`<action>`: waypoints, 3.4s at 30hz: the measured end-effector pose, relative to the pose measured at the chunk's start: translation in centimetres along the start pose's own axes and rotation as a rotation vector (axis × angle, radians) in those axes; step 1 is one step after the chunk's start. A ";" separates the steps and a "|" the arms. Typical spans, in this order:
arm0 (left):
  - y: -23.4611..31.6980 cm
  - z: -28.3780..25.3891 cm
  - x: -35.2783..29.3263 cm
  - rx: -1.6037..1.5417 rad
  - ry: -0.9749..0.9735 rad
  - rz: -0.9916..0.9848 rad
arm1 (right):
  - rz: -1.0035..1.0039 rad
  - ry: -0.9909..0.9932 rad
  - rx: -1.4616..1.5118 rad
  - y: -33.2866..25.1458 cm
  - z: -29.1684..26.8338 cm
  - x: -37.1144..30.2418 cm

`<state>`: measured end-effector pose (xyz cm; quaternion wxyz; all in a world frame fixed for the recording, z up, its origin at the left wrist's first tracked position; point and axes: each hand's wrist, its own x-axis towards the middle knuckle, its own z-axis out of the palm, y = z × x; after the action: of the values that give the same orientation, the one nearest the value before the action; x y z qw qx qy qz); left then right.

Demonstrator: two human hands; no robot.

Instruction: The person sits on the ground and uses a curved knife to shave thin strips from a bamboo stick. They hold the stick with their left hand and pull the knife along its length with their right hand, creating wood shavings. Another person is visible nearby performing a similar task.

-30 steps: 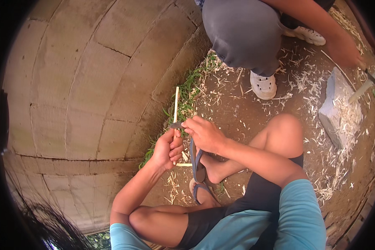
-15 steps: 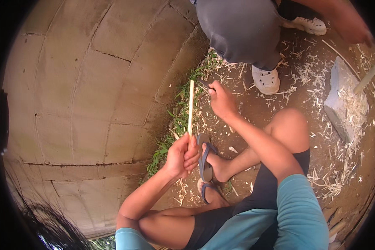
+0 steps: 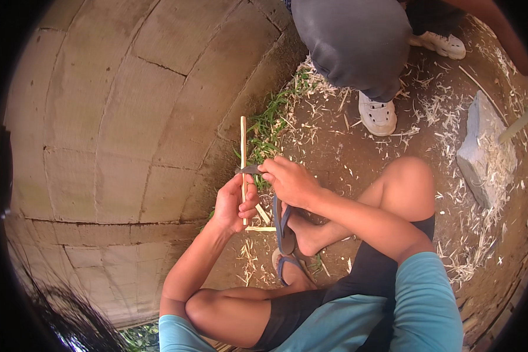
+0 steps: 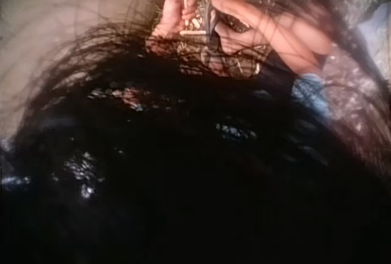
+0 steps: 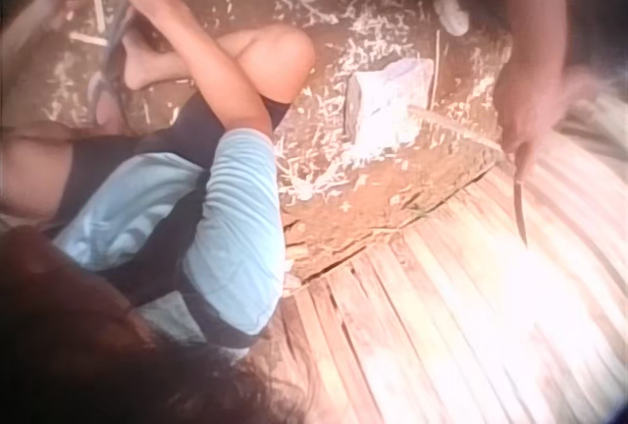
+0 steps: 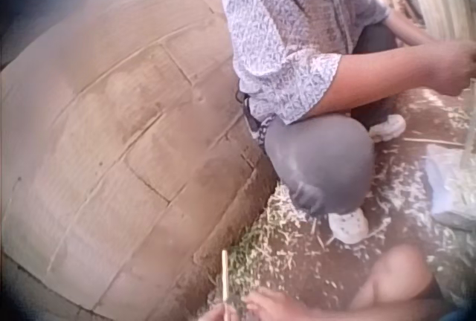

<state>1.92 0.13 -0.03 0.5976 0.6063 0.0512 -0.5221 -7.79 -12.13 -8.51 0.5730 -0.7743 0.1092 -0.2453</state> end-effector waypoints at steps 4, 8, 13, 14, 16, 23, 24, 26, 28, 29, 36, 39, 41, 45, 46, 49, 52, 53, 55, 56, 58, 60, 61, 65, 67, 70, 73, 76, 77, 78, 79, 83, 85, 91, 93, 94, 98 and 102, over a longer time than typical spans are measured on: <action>-0.5 -0.6 0.1 0.085 -0.059 0.049 | -0.013 0.012 -0.008 0.1 0.4 -0.4; -0.9 -0.6 -0.1 0.169 -0.010 0.108 | -0.035 -0.014 -0.143 0.2 0.1 0.0; -3.3 0.7 -0.5 0.558 -0.131 0.124 | 0.227 0.398 -0.234 6.0 -3.0 4.3; -3.0 2.2 -1.4 0.422 -0.147 0.018 | 0.175 0.443 -0.283 6.0 -3.9 4.3; -2.3 2.2 -0.6 0.269 -0.040 0.087 | 0.050 0.400 -0.242 3.3 -3.6 4.1; -0.7 -0.9 0.7 0.089 0.031 0.101 | 0.055 0.283 -0.071 2.3 -1.9 1.4; -0.7 -0.7 0.5 0.079 0.038 0.104 | 0.047 0.208 -0.055 1.7 -1.8 1.1; -1.3 -0.5 0.7 0.110 0.037 0.104 | 0.032 0.057 -0.023 0.4 -1.7 0.3; -1.7 -0.2 0.9 0.151 0.032 0.101 | -0.015 0.044 -0.030 0.9 -0.6 -0.6; -1.9 0.0 0.8 0.172 0.033 0.102 | -0.022 0.025 -0.022 1.1 -0.2 -1.0; -4.6 0.0 0.7 0.591 0.200 0.292 | -0.062 0.019 -0.079 1.4 -0.3 -0.2; -4.4 0.4 0.0 0.643 0.178 0.272 | 0.013 0.131 -0.111 3.7 -0.3 1.1; -5.2 0.9 -1.1 0.782 0.079 0.332 | 0.175 0.397 -0.009 6.6 -3.0 3.5; -2.6 1.2 -2.4 0.539 0.087 0.152 | -0.031 0.415 -0.135 4.4 -5.3 4.0; -2.0 0.7 -2.4 0.426 0.114 0.122 | -0.070 0.324 -0.097 2.7 -4.4 3.2; -2.6 -0.9 -1.2 0.313 0.106 0.121 | -0.066 0.137 0.025 1.1 -1.9 0.7; -2.7 -0.4 -0.6 0.262 0.048 0.124 | -0.020 0.018 0.075 1.2 -0.4 -1.5; -2.7 0.1 -0.7 0.260 0.049 0.132 | -0.025 0.001 0.102 1.2 -0.1 -1.9; -2.7 0.5 -0.4 0.274 0.048 0.149 | -0.025 -0.009 0.070 1.6 -0.3 -1.5; -2.7 0.4 -0.3 0.266 0.047 0.148 | -0.024 -0.014 0.054 1.6 -0.5 -1.4; -2.6 0.0 -0.2 0.263 0.055 0.146 | -0.006 -0.022 0.089 1.5 0.0 -1.6; -2.6 -0.2 -0.2 0.266 0.059 0.151 | 0.047 -0.044 0.151 1.1 0.3 -1.9; -2.6 -0.4 -0.2 0.267 0.064 0.153 | 0.090 -0.061 0.196 0.7 0.4 -2.0; -1.8 -1.3 0.3 0.265 0.020 0.098 | 0.166 0.015 0.263 2.0 1.3 -2.2; -2.0 -1.1 0.2 0.218 -0.008 0.085 | 0.228 0.031 0.254 2.4 1.3 -2.0; -1.9 -0.2 -0.1 0.188 -0.027 0.064 | 0.345 -0.005 0.337 2.5 1.0 -1.8; -2.0 -0.3 0.0 0.208 -0.037 0.082 | 0.349 -0.033 0.313 1.6 0.2 -1.8; -2.1 -1.6 0.4 0.221 -0.043 0.076 | 0.151 -0.040 0.217 0.9 0.3 -2.2; -2.1 -1.9 0.5 0.222 -0.044 0.067 | 0.225 -0.085 0.247 0.5 0.1 -2.4; -2.1 -1.8 0.5 0.223 -0.036 0.064 | 0.204 -0.087 0.234 0.6 0.2 -2.5; -2.1 -1.7 0.5 0.223 -0.027 0.061 | 0.182 -0.089 0.220 0.9 0.2 -2.6; -2.5 -2.0 0.7 0.139 -0.054 0.070 | 0.122 -0.071 0.072 0.7 0.2 -2.6; -2.2 -1.3 0.6 0.103 -0.013 0.079 | 0.105 -0.077 0.081 0.4 0.0 -2.6; -2.8 -1.1 0.4 0.201 -0.029 0.183 | 0.008 -0.073 0.045 0.8 0.3 -2.4; -3.3 -1.1 0.3 0.269 -0.014 0.247 | -0.049 -0.042 -0.013 0.8 0.4 -2.2; -3.5 -0.9 0.4 0.292 0.015 0.277 | -0.074 -0.019 -0.034 1.1 0.7 -2.1; -3.9 -0.8 0.5 0.364 0.099 0.379 | -0.163 0.039 -0.069 1.3 1.0 -1.3; -3.1 0.6 -0.5 0.306 0.067 0.411 | -0.224 0.083 -0.214 0.9 0.3 -1.0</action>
<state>-0.73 0.83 -1.63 0.5904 0.7044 -0.1327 -0.3710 -8.36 -11.71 -9.68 0.4514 -0.8273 0.0712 -0.3266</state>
